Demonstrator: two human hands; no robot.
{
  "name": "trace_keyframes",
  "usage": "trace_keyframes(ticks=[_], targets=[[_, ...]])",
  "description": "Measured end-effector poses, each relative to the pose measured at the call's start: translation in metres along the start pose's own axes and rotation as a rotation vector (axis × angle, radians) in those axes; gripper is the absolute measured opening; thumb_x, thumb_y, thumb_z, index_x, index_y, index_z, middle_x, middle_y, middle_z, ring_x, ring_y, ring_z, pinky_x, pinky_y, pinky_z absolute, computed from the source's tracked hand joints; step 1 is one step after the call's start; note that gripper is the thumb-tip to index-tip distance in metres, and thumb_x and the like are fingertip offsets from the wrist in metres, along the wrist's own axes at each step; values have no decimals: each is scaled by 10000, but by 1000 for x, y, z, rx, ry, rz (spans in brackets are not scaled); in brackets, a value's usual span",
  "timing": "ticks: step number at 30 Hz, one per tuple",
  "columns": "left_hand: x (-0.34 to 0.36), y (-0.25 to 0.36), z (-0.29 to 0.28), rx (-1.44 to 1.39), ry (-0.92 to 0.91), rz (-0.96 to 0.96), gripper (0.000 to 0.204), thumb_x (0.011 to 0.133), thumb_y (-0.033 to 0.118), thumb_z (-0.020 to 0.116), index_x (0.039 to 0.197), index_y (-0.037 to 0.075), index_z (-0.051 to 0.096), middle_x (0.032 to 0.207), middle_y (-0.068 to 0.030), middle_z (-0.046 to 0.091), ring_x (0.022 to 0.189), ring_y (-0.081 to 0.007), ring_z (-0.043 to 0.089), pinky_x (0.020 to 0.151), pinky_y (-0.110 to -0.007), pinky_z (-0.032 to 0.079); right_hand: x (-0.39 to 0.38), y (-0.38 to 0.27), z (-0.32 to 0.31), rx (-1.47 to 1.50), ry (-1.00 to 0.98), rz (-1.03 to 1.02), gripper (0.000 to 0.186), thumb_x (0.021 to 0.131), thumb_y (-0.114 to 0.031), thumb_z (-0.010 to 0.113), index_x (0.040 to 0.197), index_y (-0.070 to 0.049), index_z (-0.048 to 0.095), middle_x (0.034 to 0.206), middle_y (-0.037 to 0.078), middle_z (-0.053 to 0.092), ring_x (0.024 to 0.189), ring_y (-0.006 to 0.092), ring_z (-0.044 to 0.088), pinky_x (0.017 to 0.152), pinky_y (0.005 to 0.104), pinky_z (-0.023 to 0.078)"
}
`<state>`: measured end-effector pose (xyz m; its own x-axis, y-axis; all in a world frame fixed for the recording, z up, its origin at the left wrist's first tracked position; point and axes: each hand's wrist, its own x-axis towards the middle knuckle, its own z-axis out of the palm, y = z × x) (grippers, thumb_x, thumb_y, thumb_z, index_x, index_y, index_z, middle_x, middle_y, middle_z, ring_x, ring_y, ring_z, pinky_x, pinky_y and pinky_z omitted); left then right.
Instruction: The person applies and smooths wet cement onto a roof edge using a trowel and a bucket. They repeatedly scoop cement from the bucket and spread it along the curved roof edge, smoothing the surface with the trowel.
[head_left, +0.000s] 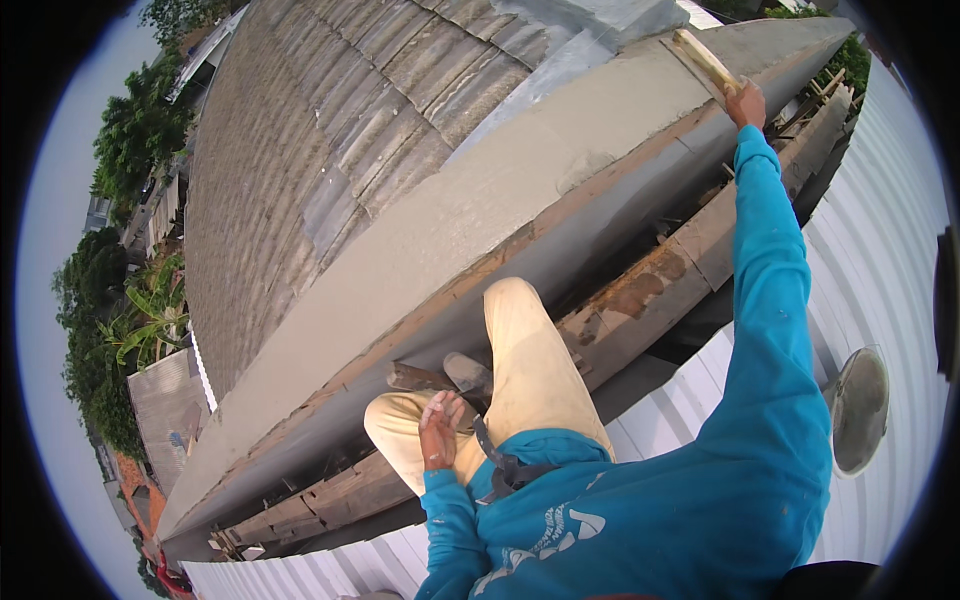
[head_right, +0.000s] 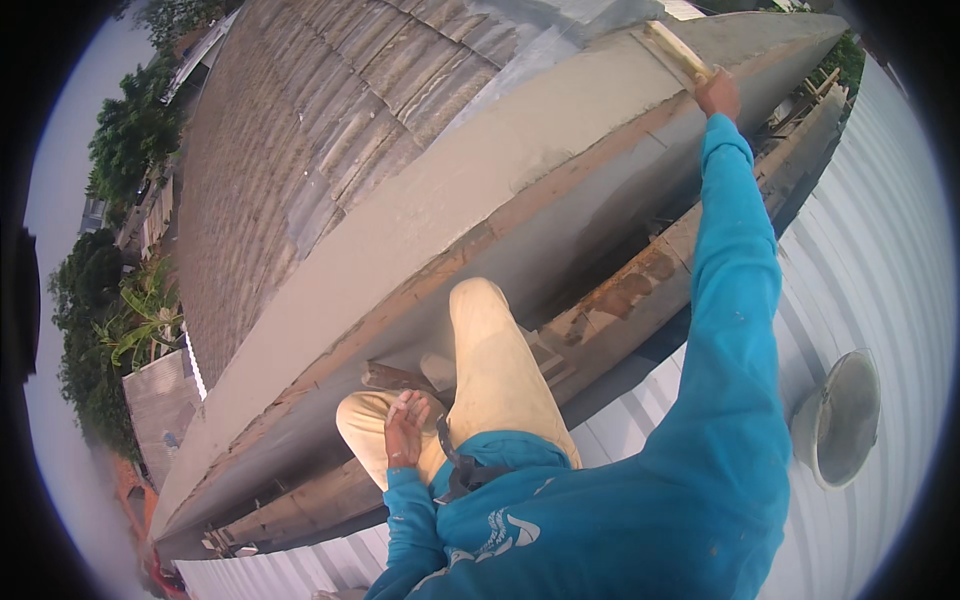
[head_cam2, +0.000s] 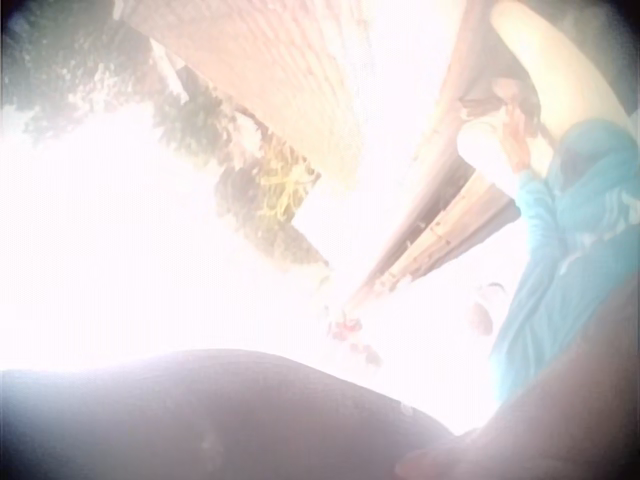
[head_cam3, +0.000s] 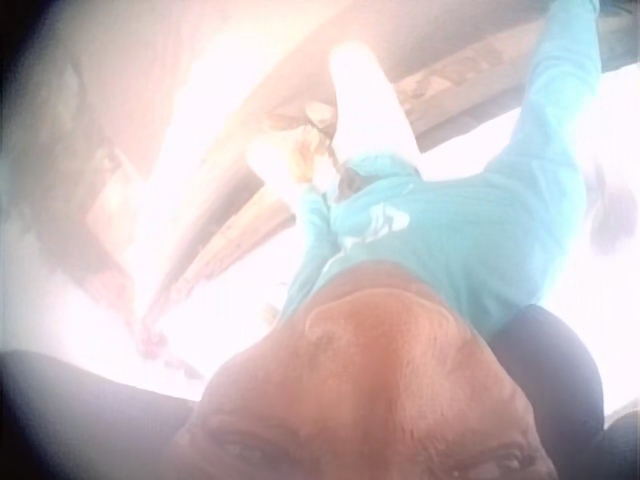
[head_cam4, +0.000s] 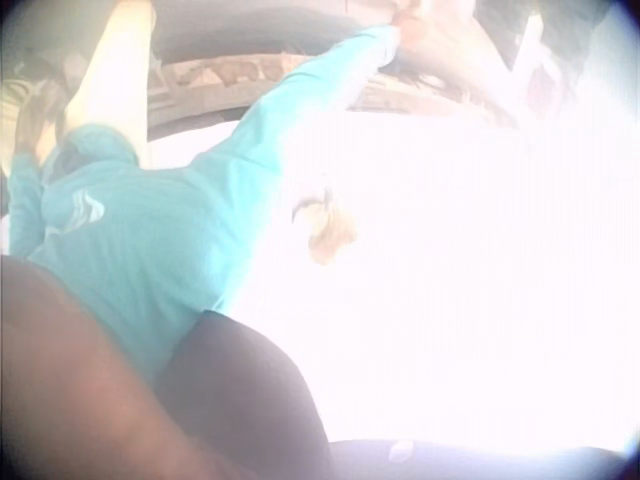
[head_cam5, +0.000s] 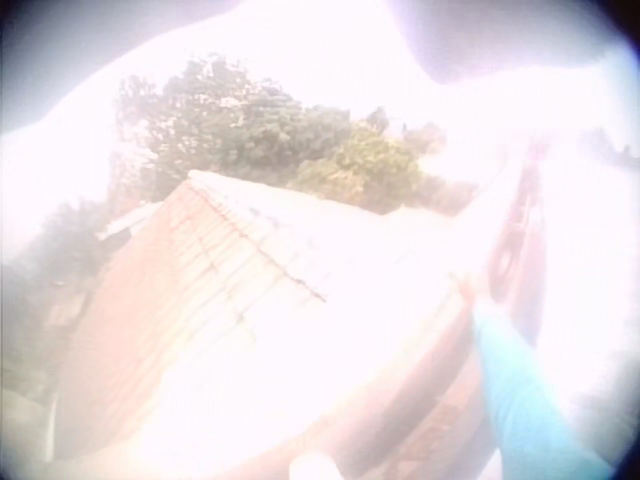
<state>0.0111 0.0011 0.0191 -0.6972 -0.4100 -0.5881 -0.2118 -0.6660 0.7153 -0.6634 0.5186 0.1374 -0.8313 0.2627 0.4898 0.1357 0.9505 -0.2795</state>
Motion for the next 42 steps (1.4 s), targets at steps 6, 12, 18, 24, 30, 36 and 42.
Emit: trace_keyframes(ticks=[6,12,18,24,30,36,42], targets=[[-2,-3,-5,17,34,-9,472,971,195,573,1357,-46,446,1360,-207,513,1263,-341,519,1094,-466,421,15,-16,5,-12,-226,-61,516,910,-342,595,1356,-86,555,1220,229,635,1121,418,606,961,511,483],[-3,5,14,64,56,-28,486,930,184,601,1335,-49,468,1345,-204,529,1224,-326,546,1080,-454,432,37,12,28,-148,-236,-214,465,919,-312,580,1335,-102,576,1127,239,665,1064,414,630,919,505,497],[-4,3,12,67,59,-30,460,928,183,605,1311,-43,490,1327,-200,544,1197,-316,561,1063,-445,444,44,10,19,-19,-337,-235,404,914,-311,602,1216,-48,659,1048,277,679,994,426,654,884,493,507],[3,-2,3,55,44,-10,445,942,191,611,1311,-34,506,1313,-190,562,1186,-316,580,1058,-444,454,31,15,10,81,-290,-135,426,914,-324,611,1196,-8,663,1016,261,696,974,392,674,864,446,527],[2,-2,4,30,2,6,477,946,205,605,1342,-32,482,1343,-193,544,1220,-317,561,1075,-446,442,38,13,-48,967,-412,285,405,977,-273,513,1245,7,631,1125,144,693,996,294,679,898,435,525],[3,-2,7,13,-4,13,467,950,210,606,1335,-30,496,1312,-177,570,1200,-322,580,1070,-455,452,-6,7,-79,1720,-349,470,451,1013,-278,421,1373,-19,504,1345,155,571,1179,315,587,1016,478,467],[2,1,8,24,-37,29,524,957,262,600,1365,-34,455,1367,-202,513,1261,-331,527,1101,-459,417,-60,-8,-97,2038,-232,487,447,984,-289,403,1288,-8,572,1266,165,619,1159,345,590,984,511,468]])
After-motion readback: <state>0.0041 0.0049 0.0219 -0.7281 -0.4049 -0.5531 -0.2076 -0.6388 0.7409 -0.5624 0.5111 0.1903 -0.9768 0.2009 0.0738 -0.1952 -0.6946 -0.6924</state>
